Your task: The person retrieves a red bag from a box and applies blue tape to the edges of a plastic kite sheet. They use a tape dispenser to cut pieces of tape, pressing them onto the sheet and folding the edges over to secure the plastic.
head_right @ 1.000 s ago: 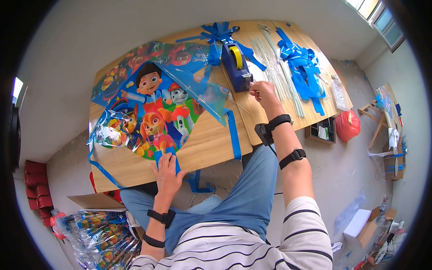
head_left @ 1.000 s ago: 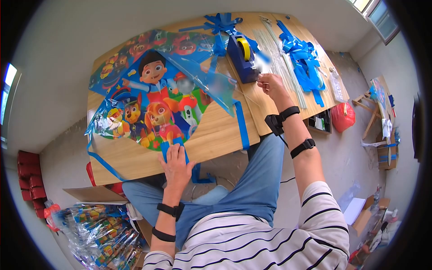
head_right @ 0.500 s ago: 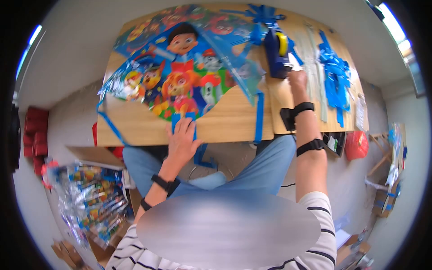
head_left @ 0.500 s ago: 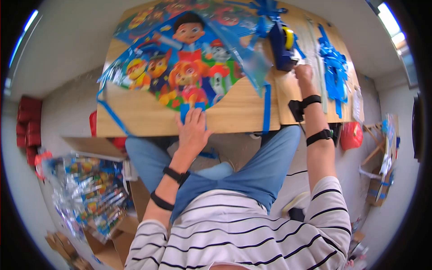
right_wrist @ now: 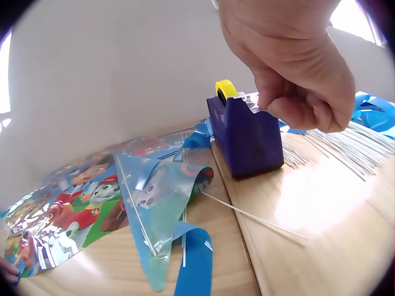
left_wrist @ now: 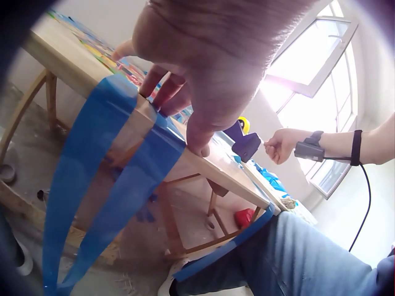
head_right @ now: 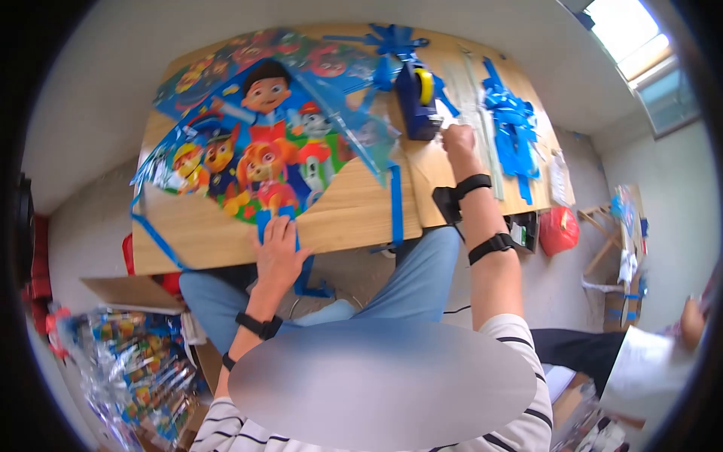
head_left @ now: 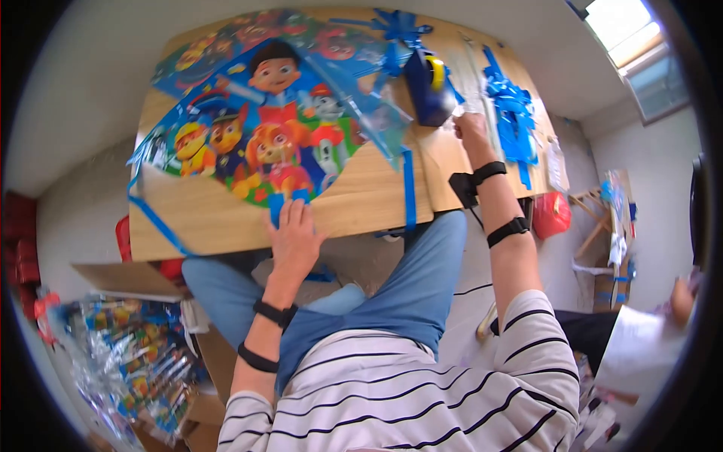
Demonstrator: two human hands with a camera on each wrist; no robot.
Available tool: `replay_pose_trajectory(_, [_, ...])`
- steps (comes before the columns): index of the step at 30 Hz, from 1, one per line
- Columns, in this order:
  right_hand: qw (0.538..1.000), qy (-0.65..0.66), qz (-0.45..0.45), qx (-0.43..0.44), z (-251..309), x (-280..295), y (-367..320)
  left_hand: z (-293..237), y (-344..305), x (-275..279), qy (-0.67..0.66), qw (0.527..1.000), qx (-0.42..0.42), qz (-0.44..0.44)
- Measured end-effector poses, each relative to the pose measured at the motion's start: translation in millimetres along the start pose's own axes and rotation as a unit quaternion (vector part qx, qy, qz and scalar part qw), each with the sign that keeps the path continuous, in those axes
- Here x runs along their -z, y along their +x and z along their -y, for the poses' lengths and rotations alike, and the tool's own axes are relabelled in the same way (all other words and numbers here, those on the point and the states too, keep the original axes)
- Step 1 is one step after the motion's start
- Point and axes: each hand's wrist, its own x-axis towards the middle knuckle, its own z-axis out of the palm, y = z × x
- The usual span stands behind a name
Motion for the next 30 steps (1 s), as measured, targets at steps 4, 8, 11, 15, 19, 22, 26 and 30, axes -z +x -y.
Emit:
replay_pose_trajectory(4, [0.995,0.097,0.036,-0.015,22,14,-27,0,0,4,0.019,1.0,-0.002,0.02])
replay_pose_trajectory(8, [0.996,-0.084,-0.038,-0.008,-14,-18,-7,-2,-1,4,0.029,0.999,0.001,0.029])
replay_pose_trajectory(11, [0.987,-0.152,-0.058,-0.005,-3,-20,-23,-3,-4,7,0.039,0.998,0.001,0.04])
replay_pose_trajectory(15, [0.999,-0.034,-0.032,-0.027,0,-9,-25,-1,0,3,0.044,0.999,-0.003,0.024])
replay_pose_trajectory(19, [0.997,0.066,0.001,-0.029,13,2,-43,-3,2,7,0.043,0.999,-0.002,0.031])
replay_pose_trajectory(22, [0.998,-0.059,-0.016,0.021,-8,-3,-30,-2,2,5,0.044,0.999,-0.004,0.03])
replay_pose_trajectory(26, [0.968,-0.235,-0.084,0.019,-11,-4,-52,-3,1,7,0.045,0.999,-0.003,0.03])
replay_pose_trajectory(30, [0.989,-0.138,-0.042,0.042,-47,-5,-46,-3,2,4,0.036,0.999,-0.005,0.02])
